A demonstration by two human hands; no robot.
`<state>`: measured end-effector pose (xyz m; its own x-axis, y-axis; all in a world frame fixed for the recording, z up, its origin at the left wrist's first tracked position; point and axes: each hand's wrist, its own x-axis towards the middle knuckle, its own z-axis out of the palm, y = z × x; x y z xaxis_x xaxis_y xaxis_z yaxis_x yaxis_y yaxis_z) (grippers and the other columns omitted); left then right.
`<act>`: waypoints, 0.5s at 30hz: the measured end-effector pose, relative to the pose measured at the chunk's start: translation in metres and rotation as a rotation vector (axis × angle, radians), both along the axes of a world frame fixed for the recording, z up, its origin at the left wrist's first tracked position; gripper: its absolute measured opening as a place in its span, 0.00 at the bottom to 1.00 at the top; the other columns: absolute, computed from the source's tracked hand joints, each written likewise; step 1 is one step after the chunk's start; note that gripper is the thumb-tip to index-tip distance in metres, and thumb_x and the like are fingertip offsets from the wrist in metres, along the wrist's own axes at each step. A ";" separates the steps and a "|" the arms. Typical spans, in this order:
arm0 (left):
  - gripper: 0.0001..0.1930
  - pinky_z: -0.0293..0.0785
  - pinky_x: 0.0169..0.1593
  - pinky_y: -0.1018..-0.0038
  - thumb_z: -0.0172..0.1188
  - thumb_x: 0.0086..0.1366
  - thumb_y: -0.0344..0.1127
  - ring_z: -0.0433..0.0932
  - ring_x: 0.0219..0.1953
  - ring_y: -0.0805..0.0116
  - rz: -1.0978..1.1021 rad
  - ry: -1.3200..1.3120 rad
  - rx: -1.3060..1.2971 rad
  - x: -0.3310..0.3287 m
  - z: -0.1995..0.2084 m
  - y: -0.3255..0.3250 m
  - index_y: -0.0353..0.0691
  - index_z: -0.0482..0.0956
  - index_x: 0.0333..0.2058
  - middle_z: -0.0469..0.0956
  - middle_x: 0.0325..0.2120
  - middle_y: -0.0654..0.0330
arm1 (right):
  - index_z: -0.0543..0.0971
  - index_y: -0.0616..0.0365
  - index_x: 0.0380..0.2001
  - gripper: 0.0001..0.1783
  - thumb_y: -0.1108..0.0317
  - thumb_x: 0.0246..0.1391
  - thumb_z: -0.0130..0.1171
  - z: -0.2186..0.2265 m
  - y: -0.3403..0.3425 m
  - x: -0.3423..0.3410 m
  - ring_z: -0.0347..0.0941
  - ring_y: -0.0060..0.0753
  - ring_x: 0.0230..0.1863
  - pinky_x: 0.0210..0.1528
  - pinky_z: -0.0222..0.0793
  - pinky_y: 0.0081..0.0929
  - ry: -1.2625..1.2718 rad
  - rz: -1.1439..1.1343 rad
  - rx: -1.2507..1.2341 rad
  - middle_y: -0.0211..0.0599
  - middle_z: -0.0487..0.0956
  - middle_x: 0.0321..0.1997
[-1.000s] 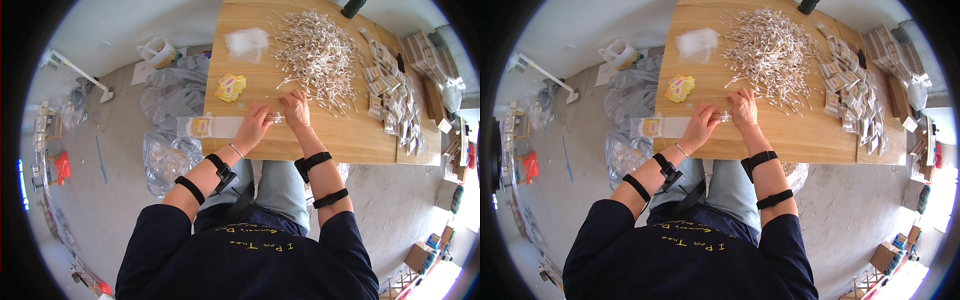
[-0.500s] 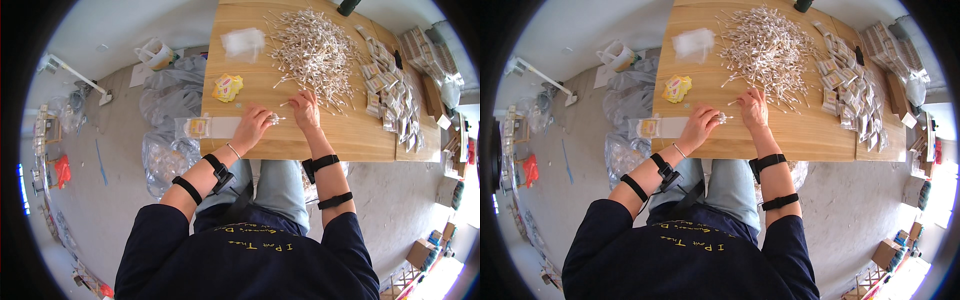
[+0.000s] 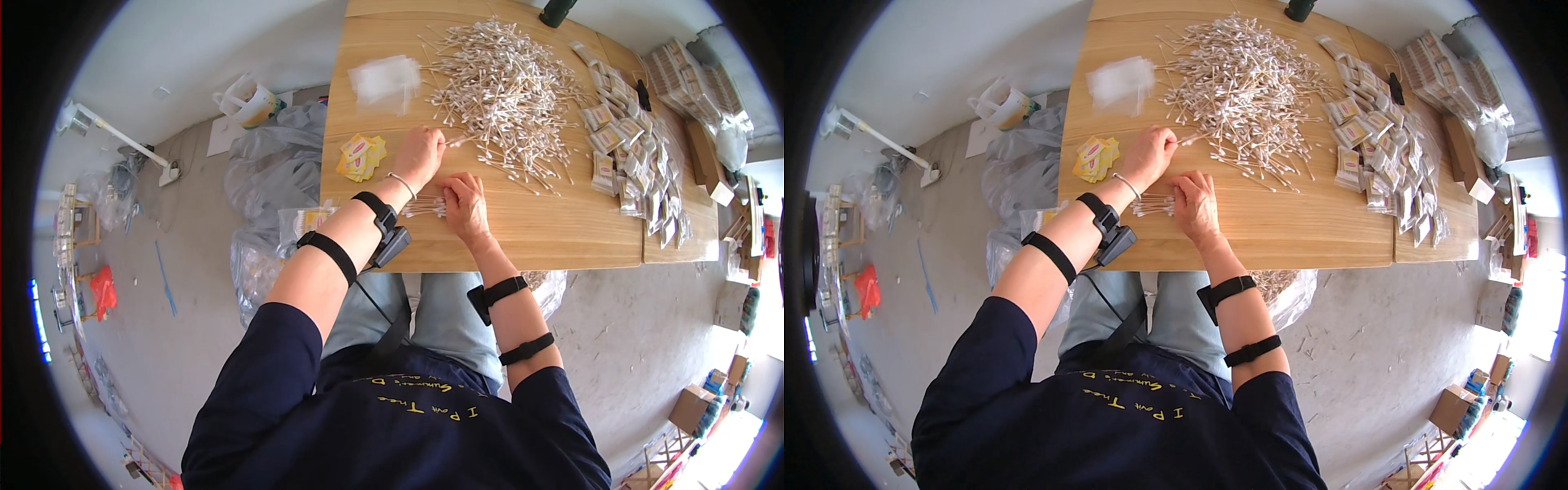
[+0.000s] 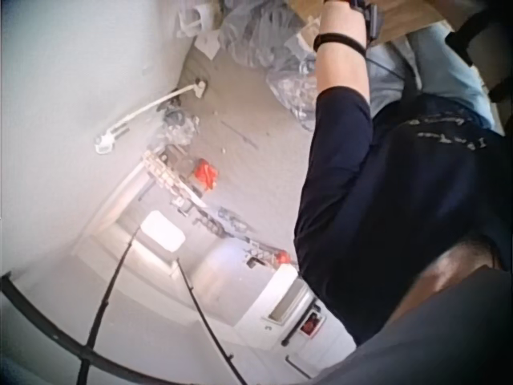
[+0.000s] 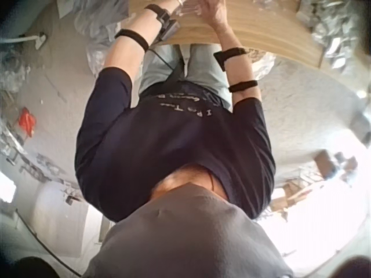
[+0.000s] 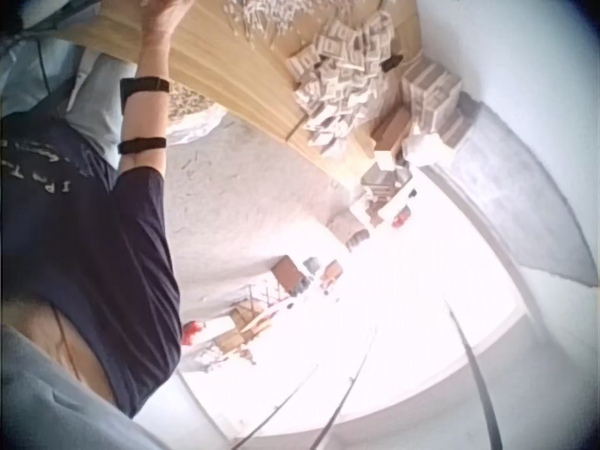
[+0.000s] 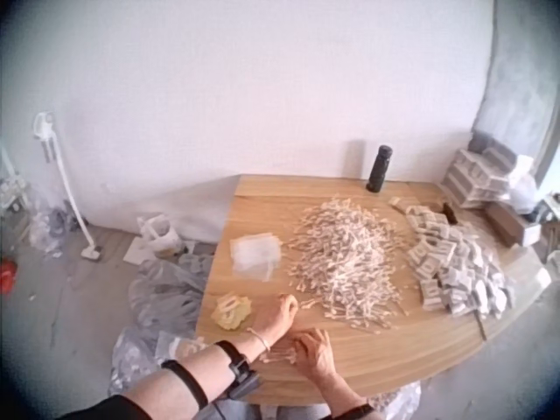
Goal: Picking up cotton swabs from a pile and placing them into small clear plastic bags.
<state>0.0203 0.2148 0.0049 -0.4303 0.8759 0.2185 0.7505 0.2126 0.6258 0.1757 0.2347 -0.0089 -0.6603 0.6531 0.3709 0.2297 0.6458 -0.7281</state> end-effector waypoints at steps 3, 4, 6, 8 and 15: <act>0.03 0.72 0.40 0.62 0.60 0.57 0.28 0.76 0.36 0.50 -0.040 0.022 0.080 -0.009 -0.006 -0.013 0.36 0.75 0.29 0.76 0.29 0.51 | 0.78 0.56 0.41 0.14 0.78 0.50 0.52 -0.002 0.003 -0.001 0.69 0.50 0.44 0.48 0.67 0.40 -0.008 -0.038 0.007 0.43 0.74 0.41; 0.03 0.72 0.40 0.62 0.60 0.57 0.28 0.76 0.36 0.50 -0.043 0.022 0.075 -0.010 -0.006 -0.019 0.36 0.75 0.29 0.76 0.29 0.51 | 0.77 0.55 0.44 0.17 0.78 0.51 0.51 -0.003 0.007 -0.002 0.69 0.51 0.46 0.49 0.67 0.40 -0.006 -0.090 0.021 0.44 0.73 0.43; 0.03 0.71 0.40 0.60 0.60 0.56 0.27 0.75 0.35 0.49 -0.095 0.062 0.088 -0.010 0.000 -0.036 0.37 0.75 0.28 0.75 0.28 0.51 | 0.75 0.56 0.48 0.19 0.78 0.51 0.50 0.004 0.019 -0.007 0.69 0.52 0.48 0.51 0.67 0.41 -0.092 -0.067 0.080 0.47 0.72 0.46; 0.02 0.71 0.41 0.60 0.59 0.56 0.27 0.75 0.36 0.49 -0.108 0.055 0.058 -0.010 0.008 -0.052 0.36 0.76 0.29 0.76 0.29 0.51 | 0.75 0.57 0.48 0.19 0.78 0.51 0.50 0.015 0.028 -0.019 0.69 0.51 0.48 0.51 0.67 0.41 -0.226 -0.107 0.080 0.47 0.72 0.46; 0.09 0.70 0.48 0.61 0.57 0.59 0.27 0.73 0.44 0.48 -0.138 0.064 0.166 0.012 0.010 -0.085 0.34 0.76 0.39 0.76 0.37 0.50 | 0.73 0.62 0.50 0.18 0.76 0.56 0.48 0.006 0.032 -0.006 0.70 0.50 0.51 0.57 0.64 0.38 -0.059 -0.121 -0.171 0.51 0.74 0.48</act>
